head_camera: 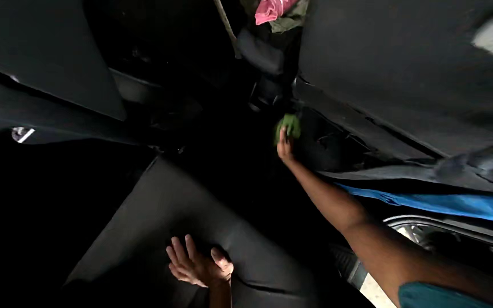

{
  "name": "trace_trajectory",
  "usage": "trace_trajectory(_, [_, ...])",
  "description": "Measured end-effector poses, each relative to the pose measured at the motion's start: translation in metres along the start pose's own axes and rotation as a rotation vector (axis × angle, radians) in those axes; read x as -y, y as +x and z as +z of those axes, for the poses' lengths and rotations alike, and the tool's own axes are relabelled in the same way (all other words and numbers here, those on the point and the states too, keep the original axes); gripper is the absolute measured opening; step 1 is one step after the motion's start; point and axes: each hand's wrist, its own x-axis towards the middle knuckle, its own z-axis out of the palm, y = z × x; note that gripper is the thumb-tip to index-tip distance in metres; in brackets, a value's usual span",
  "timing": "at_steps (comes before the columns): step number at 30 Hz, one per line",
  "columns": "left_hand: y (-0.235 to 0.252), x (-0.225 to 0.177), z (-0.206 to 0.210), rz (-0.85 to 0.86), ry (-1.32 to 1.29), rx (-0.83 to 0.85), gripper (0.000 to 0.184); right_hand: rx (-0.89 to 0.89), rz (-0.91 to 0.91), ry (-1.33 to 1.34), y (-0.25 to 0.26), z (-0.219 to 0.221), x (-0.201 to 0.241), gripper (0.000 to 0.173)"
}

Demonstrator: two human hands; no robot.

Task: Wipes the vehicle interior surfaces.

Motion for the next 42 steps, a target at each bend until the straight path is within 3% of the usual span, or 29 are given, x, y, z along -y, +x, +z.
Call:
trace_trajectory(2, [0.0, 0.003, 0.002, 0.002, 0.01, -0.003, 0.09, -0.159, -0.248, -0.051, 0.076, 0.03, 0.015, 0.068])
trace_trajectory(4, [0.0, 0.004, 0.004, 0.008, 0.006, -0.016, 0.092, -0.245, -0.292, -0.202, 0.128, 0.065, 0.011, 0.074])
trace_trajectory(6, [0.0, 0.002, 0.003, 0.014, 0.003, -0.03, 0.09, -0.221, -0.245, -0.339, 0.128, 0.1, -0.014, 0.073])
trace_trajectory(8, [0.002, -0.001, 0.002, 0.019, 0.004, -0.026, 0.09, -0.032, -0.178, -0.468, 0.096, 0.121, -0.039, 0.065])
trace_trajectory(10, [0.003, -0.001, 0.001, 0.02, 0.009, -0.022, 0.091, 0.098, -0.121, -0.434, 0.073, 0.13, -0.048, 0.069])
trace_trajectory(14, [0.001, 0.005, 0.004, 0.015, 0.005, -0.013, 0.091, -0.114, -0.508, -0.437, 0.098, 0.117, 0.004, 0.059])
trace_trajectory(17, [-0.002, 0.003, 0.006, 0.008, 0.017, -0.001, 0.092, 0.052, -0.552, -0.688, 0.163, 0.128, 0.007, 0.058])
trace_trajectory(19, [-0.001, 0.005, 0.007, 0.016, 0.021, -0.022, 0.092, 0.216, -0.609, -0.796, 0.166, 0.136, -0.007, 0.059])
trace_trajectory(22, [0.0, 0.004, 0.008, 0.025, 0.012, -0.04, 0.091, 0.227, -0.674, -0.777, 0.115, 0.128, -0.046, 0.055])
trace_trajectory(23, [0.0, 0.003, 0.008, 0.023, 0.007, -0.027, 0.091, 0.258, -0.592, -0.72, 0.094, 0.115, -0.051, 0.056])
trace_trajectory(25, [0.0, 0.004, 0.009, 0.02, -0.008, -0.019, 0.092, 0.395, -0.202, -0.501, 0.052, 0.074, -0.055, 0.055])
trace_trajectory(28, [0.001, 0.008, 0.009, 0.028, -0.036, -0.003, 0.091, 0.329, 0.354, 0.096, -0.016, 0.009, -0.092, 0.058])
trace_trajectory(32, [0.002, 0.011, 0.003, 0.051, -0.057, 0.066, 0.087, 0.169, 0.688, 0.593, -0.114, -0.118, -0.124, 0.067])
trace_trajectory(34, [-0.001, 0.017, 0.006, 0.014, -0.066, 0.105, 0.087, 0.194, 0.655, 0.434, -0.155, -0.18, -0.145, 0.064])
trace_trajectory(37, [-0.01, 0.028, 0.013, 0.002, -0.039, 0.132, 0.09, 0.291, 0.447, -0.084, -0.199, -0.235, -0.165, 0.05])
trace_trajectory(39, [-0.015, 0.024, 0.011, 0.023, -0.02, 0.139, 0.087, 0.435, 0.383, -0.306, -0.238, -0.226, -0.181, 0.045])
trace_trajectory(40, [-0.018, 0.019, 0.008, 0.01, -0.023, 0.148, 0.083, 0.559, 0.289, -0.399, -0.268, -0.211, -0.211, 0.043])
trace_trajectory(42, [-0.024, 0.003, 0.0, -0.073, -0.037, 0.148, 0.079, 0.736, 0.05, -0.543, -0.319, -0.178, -0.285, 0.06])
